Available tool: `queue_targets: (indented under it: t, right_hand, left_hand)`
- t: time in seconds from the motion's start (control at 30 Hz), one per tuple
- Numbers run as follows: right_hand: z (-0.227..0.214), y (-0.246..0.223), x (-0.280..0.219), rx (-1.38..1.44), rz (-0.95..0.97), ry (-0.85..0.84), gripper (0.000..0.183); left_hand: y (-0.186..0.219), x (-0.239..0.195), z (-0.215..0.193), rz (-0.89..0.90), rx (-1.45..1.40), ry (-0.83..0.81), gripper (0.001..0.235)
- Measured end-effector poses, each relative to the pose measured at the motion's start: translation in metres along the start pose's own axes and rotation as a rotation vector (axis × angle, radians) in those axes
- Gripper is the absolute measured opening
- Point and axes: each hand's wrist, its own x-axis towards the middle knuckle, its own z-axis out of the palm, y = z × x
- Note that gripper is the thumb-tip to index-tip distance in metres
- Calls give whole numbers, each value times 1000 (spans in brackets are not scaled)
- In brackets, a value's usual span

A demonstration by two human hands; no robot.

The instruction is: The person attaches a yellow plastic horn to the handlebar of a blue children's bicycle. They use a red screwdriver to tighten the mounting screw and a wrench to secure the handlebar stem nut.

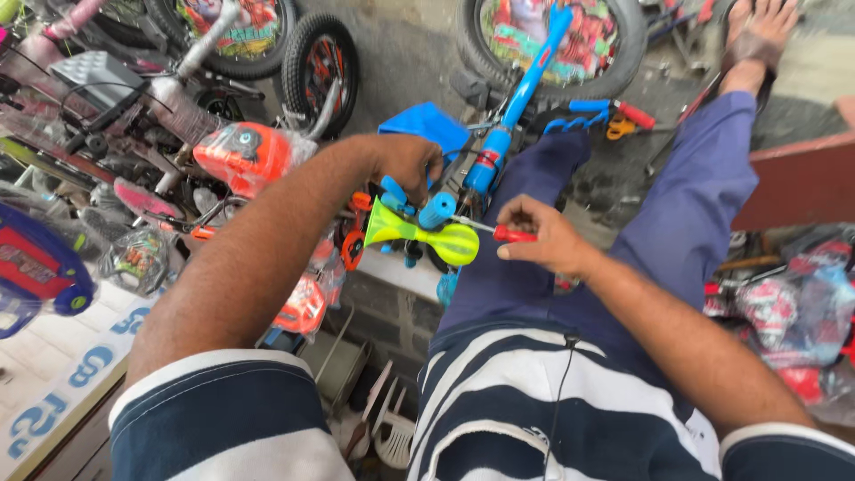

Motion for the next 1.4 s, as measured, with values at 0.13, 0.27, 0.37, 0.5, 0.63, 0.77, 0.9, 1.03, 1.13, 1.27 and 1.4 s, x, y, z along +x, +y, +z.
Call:
queue_targets:
  t: [0.13,0.27,0.37,0.5,0.63,0.77,0.9,1.03,1.13,1.27,1.4]
  right_hand:
    - [10,9,-12,-716,-455,195,28]
    - [7,8,-6,355,339,-36,34]
    - [13,3,-9,-207,-150,7,40]
    - [22,-3,-14,-438,-45,112,32]
    - [12,-5,-7,440,467,-61,31]
    - [15,-8,-8,-105,-77,57,33]
    - [25,-11,-19,-520,-275,227,27]
    - [30,-6,-19,-753,-490,208,28]
    - [20,1,-12,-657,-184,114,23]
    - [-2,1,-1,378,387,-93,29]
    - [5,0,-12,-447,-231,74,34]
  left_hand:
    - [-5,6,3,-13,-59,10,47]
    - [-6,10,8,-35,-53,27,48]
    - [-7,10,6,-34,-77,29,48]
    - [-8,10,9,-47,-61,32,47]
    - [-6,9,9,-57,-95,32,47]
    - [-2,9,2,-136,63,-24,42]
    - [2,14,2,-150,93,-71,37]
    - [-7,13,9,-76,-15,-19,41]
    - [-10,12,14,-50,-71,27,44]
    - [-8,16,11,-67,-42,13,47]
    - [-11,17,12,-106,-103,22,48]
